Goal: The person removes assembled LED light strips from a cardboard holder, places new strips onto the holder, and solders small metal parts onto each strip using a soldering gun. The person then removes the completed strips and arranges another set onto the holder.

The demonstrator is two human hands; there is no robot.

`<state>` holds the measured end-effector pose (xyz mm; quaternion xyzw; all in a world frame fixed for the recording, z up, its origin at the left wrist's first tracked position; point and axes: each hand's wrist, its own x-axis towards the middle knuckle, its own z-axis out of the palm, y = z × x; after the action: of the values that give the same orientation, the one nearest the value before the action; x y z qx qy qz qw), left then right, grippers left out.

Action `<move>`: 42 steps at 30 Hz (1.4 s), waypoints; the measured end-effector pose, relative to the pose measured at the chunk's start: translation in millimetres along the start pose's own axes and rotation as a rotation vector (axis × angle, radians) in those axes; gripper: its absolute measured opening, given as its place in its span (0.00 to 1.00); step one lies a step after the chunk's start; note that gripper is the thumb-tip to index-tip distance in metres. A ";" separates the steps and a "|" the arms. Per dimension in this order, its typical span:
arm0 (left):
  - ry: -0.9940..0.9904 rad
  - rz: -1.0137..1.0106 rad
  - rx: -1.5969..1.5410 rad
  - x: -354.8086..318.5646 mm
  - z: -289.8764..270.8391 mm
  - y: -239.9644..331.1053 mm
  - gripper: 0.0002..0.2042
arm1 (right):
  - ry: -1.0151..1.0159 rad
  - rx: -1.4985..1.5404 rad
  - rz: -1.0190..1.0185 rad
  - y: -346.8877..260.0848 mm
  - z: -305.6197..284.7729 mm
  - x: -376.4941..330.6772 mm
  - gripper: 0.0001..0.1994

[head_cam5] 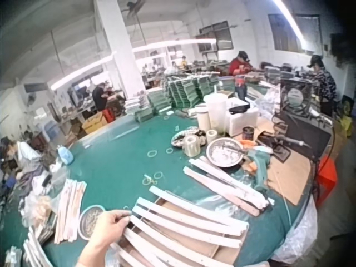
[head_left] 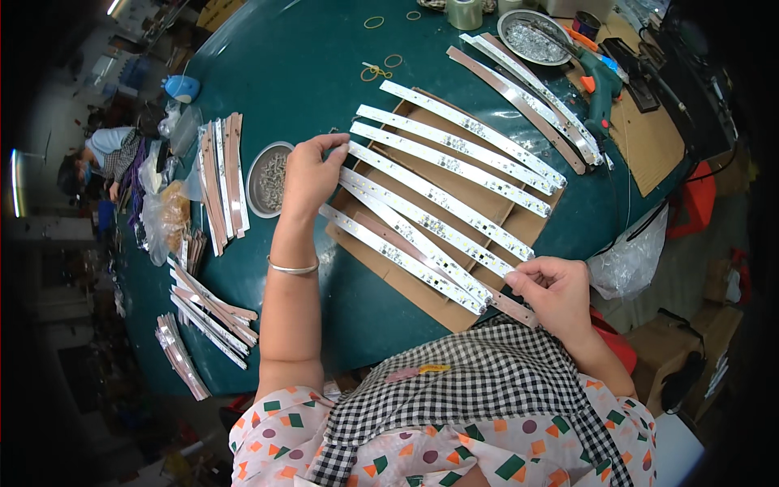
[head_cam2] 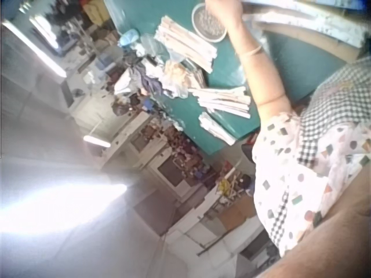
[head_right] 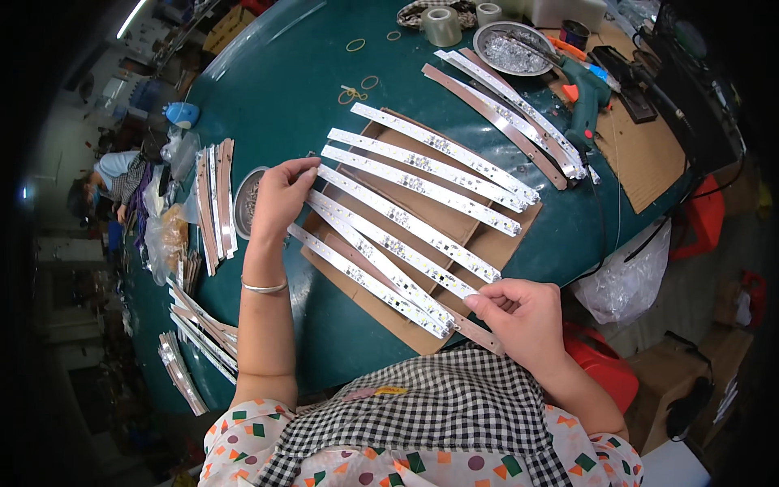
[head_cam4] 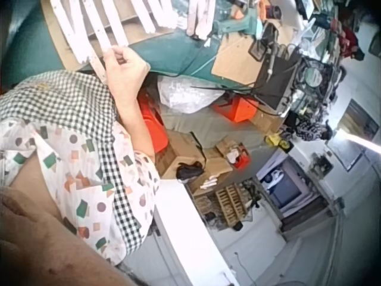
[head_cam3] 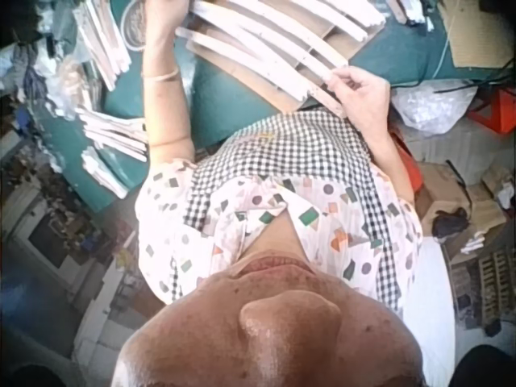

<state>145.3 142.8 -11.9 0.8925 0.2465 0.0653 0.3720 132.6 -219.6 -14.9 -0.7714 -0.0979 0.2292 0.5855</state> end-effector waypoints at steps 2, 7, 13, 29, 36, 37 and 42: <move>0.038 0.093 0.022 -1.4 2.9 -4.4 0.14 | 0.005 -0.005 -0.023 2.9 0.8 -0.1 0.08; 0.234 0.201 0.085 -15.9 -0.8 -5.2 0.15 | 0.004 0.057 0.034 13.1 -9.2 -7.2 0.09; 0.105 0.220 0.234 -38.6 -9.9 1.7 0.18 | -0.315 -0.011 0.166 22.2 -25.3 -16.8 0.10; -0.046 0.095 0.068 -36.0 -14.8 -1.3 0.18 | -0.093 -0.090 0.015 -5.9 -49.7 -30.8 0.04; -0.148 0.002 -0.135 -27.6 -21.0 -16.2 0.11 | -0.167 -0.276 -0.274 -18.5 -137.0 -33.9 0.09; -0.167 0.014 -0.100 -27.5 -20.7 -19.2 0.09 | -0.169 -0.321 -0.310 -19.7 -160.4 -36.1 0.12; -0.181 0.084 -0.055 -20.5 -25.0 -16.6 0.06 | 0.042 -0.475 -0.475 -22.4 -261.1 -76.2 0.16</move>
<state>113.4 158.5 -4.1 0.8938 0.1722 0.0068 0.4140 190.7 -469.1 79.2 -0.8464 -0.3136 0.0409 0.4285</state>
